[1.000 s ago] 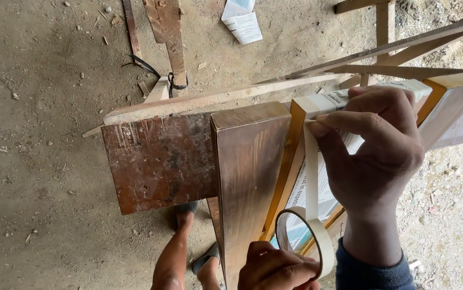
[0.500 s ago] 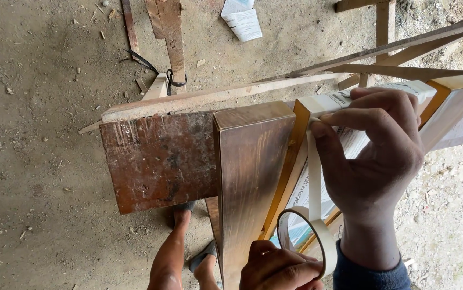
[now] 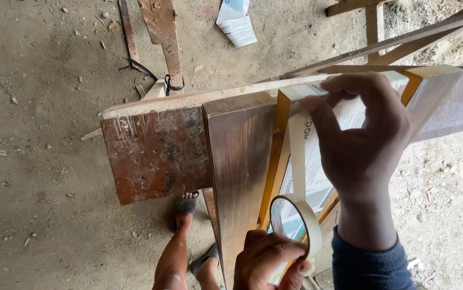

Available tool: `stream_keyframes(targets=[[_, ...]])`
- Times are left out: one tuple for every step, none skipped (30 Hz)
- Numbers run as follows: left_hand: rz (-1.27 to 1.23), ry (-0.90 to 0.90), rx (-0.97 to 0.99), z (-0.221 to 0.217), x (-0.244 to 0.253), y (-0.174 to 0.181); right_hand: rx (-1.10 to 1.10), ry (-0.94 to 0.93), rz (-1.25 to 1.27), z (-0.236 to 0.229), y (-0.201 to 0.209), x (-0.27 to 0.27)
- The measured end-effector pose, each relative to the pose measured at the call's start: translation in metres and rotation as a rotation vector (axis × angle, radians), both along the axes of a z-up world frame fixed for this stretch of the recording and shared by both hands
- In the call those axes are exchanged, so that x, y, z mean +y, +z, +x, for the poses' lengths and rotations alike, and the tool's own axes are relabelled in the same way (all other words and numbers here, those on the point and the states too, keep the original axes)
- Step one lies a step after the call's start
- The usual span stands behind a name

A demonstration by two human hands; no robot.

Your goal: Using masking tape and newspaper to mask off specific areas of a wooden furniture piece.

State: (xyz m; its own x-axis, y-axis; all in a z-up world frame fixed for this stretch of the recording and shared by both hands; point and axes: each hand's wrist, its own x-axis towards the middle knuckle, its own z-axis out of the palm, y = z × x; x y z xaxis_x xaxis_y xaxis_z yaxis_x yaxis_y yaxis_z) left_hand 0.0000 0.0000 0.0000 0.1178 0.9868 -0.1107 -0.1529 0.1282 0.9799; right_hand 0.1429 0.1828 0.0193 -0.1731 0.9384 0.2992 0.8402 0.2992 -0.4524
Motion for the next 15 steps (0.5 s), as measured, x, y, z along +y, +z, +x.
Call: stream_keyframes(targets=[[-0.005,-0.002,0.003,0.007,0.003,-0.018,0.164,-0.018,0.037,-0.001,0.001,-0.008],[-0.01,-0.004,0.006,0.007,0.003,-0.03,0.327,-0.037,0.076,-0.001,0.003,-0.017],[0.002,-0.011,0.013,0.007,0.001,-0.033,0.334,-0.043,0.089,0.001,0.006,-0.04],[-0.084,-0.005,-0.093,0.008,0.0,-0.035,0.533,-0.139,0.014,0.002,0.008,-0.063],[-0.177,0.006,-0.194,0.008,-0.004,-0.036,0.735,-0.23,-0.074,0.004,0.011,-0.088],[-0.173,0.002,-0.183,0.008,-0.002,-0.033,0.746,-0.231,-0.069,0.005,0.005,-0.112],[-0.231,0.0,-0.278,0.007,0.001,-0.032,0.775,-0.178,-0.187,0.005,-0.002,-0.136],[-0.291,-0.003,-0.373,0.007,0.004,-0.031,0.803,-0.121,-0.303,0.006,-0.01,-0.16],[-0.284,-0.009,-0.36,0.006,0.007,-0.028,0.816,-0.123,-0.294,0.001,-0.017,-0.171],[-0.327,0.027,-0.419,0.007,0.01,-0.026,0.744,-0.136,-0.254,-0.004,-0.025,-0.182],[-0.378,0.062,-0.474,0.007,0.01,-0.022,0.674,-0.155,-0.221,-0.009,-0.032,-0.197],[-0.379,0.056,-0.458,0.001,0.014,-0.02,0.69,-0.163,-0.219,-0.013,-0.035,-0.202],[-0.379,0.008,-0.466,-0.005,0.02,-0.019,0.633,-0.193,-0.17,-0.016,-0.039,-0.207],[-0.38,-0.04,-0.475,-0.01,0.026,-0.017,0.576,-0.223,-0.123,-0.019,-0.042,-0.211],[-0.369,-0.05,-0.463,-0.018,0.039,-0.018,0.588,-0.227,-0.108,-0.022,-0.042,-0.207]])
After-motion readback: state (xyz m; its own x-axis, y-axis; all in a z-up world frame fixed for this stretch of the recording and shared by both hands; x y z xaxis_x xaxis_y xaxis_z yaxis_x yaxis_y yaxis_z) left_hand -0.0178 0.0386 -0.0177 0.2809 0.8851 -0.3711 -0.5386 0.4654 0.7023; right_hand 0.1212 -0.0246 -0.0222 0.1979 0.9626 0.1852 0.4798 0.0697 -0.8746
